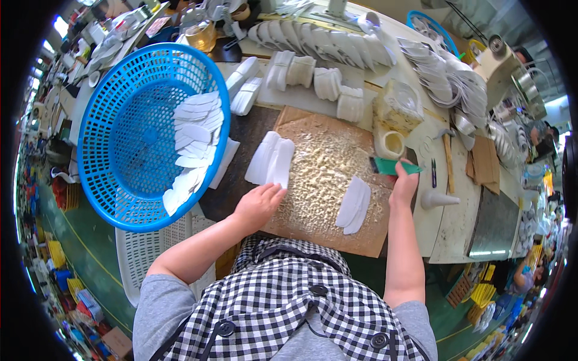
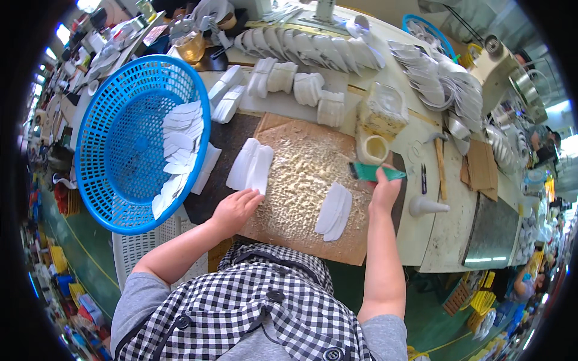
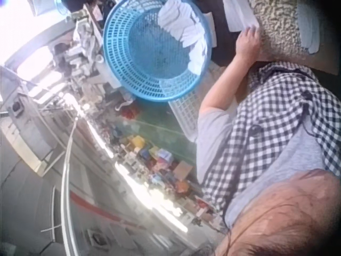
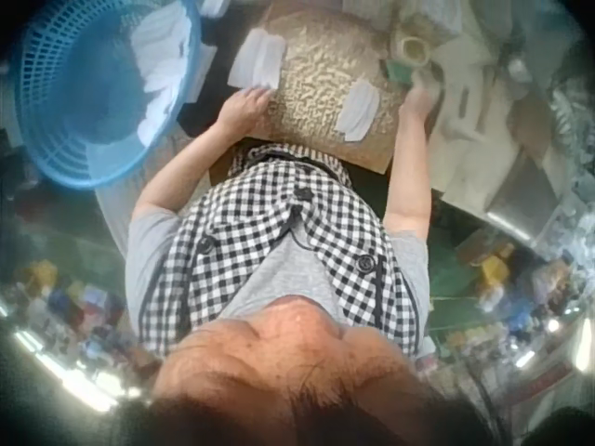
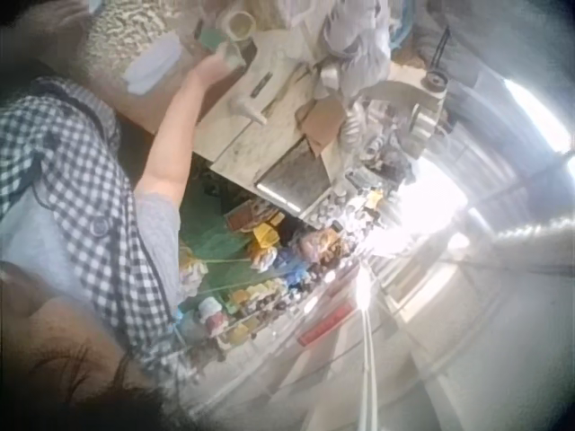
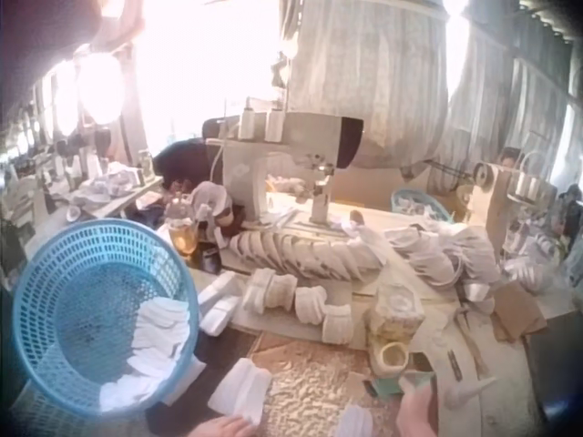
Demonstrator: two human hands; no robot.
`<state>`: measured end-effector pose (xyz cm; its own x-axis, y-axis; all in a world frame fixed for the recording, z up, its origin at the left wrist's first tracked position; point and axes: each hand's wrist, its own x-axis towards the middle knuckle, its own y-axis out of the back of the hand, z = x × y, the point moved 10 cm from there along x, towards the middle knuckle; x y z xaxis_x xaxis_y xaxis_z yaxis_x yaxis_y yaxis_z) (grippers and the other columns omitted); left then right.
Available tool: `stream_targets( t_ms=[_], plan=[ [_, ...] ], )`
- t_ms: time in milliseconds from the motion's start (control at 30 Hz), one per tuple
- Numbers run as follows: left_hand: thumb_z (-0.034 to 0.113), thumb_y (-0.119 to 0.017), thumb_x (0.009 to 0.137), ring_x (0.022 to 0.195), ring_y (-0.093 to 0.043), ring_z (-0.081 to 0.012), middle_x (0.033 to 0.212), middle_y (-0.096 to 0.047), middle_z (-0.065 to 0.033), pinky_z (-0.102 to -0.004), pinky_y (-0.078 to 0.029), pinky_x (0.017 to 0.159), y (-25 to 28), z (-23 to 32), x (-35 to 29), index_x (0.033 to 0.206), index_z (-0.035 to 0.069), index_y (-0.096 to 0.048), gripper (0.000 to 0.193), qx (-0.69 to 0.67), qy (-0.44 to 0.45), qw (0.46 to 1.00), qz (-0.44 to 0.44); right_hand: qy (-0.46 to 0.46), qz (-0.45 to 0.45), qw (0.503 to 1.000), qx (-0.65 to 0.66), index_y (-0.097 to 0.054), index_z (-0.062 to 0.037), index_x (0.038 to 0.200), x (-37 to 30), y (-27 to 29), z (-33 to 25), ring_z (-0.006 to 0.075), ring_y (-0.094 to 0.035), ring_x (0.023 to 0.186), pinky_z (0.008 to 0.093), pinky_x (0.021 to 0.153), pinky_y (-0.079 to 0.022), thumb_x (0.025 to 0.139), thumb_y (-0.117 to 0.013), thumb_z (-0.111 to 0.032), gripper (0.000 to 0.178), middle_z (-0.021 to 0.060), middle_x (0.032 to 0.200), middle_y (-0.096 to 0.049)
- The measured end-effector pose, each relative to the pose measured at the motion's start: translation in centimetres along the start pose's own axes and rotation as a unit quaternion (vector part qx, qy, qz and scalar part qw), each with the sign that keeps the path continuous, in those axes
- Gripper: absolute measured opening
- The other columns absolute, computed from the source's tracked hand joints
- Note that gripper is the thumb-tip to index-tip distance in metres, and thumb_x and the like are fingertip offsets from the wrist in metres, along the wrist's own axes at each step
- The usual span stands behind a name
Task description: Applying glue to white shoe components using a spreader tool.
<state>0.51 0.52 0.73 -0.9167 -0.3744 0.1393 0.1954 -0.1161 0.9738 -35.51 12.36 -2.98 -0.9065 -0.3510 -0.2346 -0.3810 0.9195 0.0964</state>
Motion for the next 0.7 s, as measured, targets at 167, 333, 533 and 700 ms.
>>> stream_targets(
  t_ms=[167, 333, 533, 700],
  plan=[
    [0.015, -0.055, 0.083, 0.104, -0.062, -0.0253, 0.115, -0.064, -0.0093, -0.0387, -0.049, 0.09, -0.8, 4.6, -0.5, 0.116, 0.008, -0.061, 0.035, -0.07, -0.058, 0.996, 0.012, -0.013, -0.264, 0.964, 0.031, -0.056, -0.0064, 0.11, -8.5, -12.2, 1.3, 0.0176, -0.063, 0.085, 0.0298, 0.069, -0.054, 0.09, -0.064, -0.012, 0.022, 0.0068, 0.097, -0.063],
    [0.014, -0.058, 0.083, 0.101, -0.061, -0.0239, 0.115, -0.063, -0.0076, -0.0378, -0.048, 0.09, -1.6, 5.5, 0.1, 0.115, 0.009, -0.06, 0.032, -0.077, -0.05, 0.996, -0.003, 0.277, -0.328, 0.898, -0.093, -0.057, -0.0123, 0.108, -11.9, -19.6, -2.1, 0.0272, -0.068, 0.083, 0.0333, 0.07, -0.052, 0.087, -0.063, -0.003, 0.024, 0.0119, 0.095, -0.068],
    [0.01, -0.064, 0.084, 0.085, -0.059, -0.0256, 0.089, -0.063, -0.0063, -0.0384, -0.046, 0.078, 1.2, 0.6, 1.4, 0.101, 0.007, -0.066, 0.018, -0.196, 0.081, 0.974, 0.079, 0.341, -0.367, 0.859, -0.107, -0.056, -0.0135, 0.109, -14.9, -17.7, -2.3, 0.0296, -0.069, 0.084, 0.035, 0.07, -0.054, 0.086, -0.062, 0.002, 0.028, 0.0108, 0.095, -0.069],
    [0.008, -0.062, 0.085, 0.081, -0.056, -0.0295, 0.084, -0.058, -0.0102, -0.0396, -0.046, 0.075, 1.4, -3.3, 5.2, 0.1, 0.007, -0.066, 0.015, -0.272, 0.154, 0.941, 0.132, 0.351, -0.32, 0.873, -0.113, -0.058, -0.0095, 0.107, -18.0, -13.5, -0.8, 0.0286, -0.069, 0.084, 0.0327, 0.07, -0.054, 0.086, -0.064, 0.001, 0.024, 0.0116, 0.096, -0.069]
  ],
)
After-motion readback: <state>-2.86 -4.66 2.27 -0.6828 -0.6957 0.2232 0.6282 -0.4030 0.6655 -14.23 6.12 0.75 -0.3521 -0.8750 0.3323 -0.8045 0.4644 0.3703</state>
